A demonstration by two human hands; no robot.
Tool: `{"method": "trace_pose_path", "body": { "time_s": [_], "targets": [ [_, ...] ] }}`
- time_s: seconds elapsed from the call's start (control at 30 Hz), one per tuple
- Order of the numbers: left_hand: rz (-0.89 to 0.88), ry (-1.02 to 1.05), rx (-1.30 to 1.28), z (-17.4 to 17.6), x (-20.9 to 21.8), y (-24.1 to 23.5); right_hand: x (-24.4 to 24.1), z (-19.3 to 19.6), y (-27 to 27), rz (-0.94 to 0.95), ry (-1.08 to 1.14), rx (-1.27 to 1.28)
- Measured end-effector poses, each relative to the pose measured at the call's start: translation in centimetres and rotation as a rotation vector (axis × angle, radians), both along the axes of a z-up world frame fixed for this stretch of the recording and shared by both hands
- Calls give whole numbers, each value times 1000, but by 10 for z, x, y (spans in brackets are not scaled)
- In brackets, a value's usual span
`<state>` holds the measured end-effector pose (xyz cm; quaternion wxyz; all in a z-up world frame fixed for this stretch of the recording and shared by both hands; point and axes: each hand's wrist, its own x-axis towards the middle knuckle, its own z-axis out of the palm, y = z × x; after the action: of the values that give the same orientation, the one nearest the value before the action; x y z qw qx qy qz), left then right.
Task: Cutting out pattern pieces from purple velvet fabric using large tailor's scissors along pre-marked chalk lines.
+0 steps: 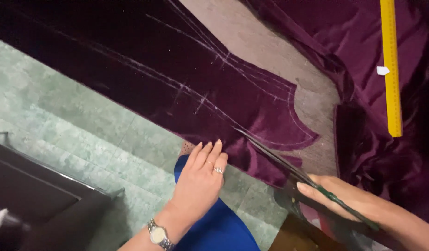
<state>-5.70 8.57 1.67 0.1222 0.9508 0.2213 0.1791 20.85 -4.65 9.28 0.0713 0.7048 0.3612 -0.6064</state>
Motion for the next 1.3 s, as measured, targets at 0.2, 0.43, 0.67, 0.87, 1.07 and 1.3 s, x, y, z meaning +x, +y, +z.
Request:
{"method": "trace_pose_path", "body": {
  "time_s": [0.2, 0.43, 0.67, 0.87, 1.07, 1.3],
  "targets": [
    [-56, 49, -15, -1, -4, 5, 6, -27, -20, 2, 28, 35],
    [-82, 83, -46, 5, -7, 8, 6, -31, -30, -148, 7, -1],
    [-45, 88, -85, 13, -23, 65, 0, -18, -12, -20, 31, -6],
    [52, 128, 66, 9, -42, 98, -7, -21, 8, 54, -57, -66],
    [43, 155, 81, 2, -45, 98, -6, -35, -1, 18, -48, 23],
    [43, 139, 43, 1, -45, 97, -7, -22, 7, -77, 50, -56]
  ]
}}
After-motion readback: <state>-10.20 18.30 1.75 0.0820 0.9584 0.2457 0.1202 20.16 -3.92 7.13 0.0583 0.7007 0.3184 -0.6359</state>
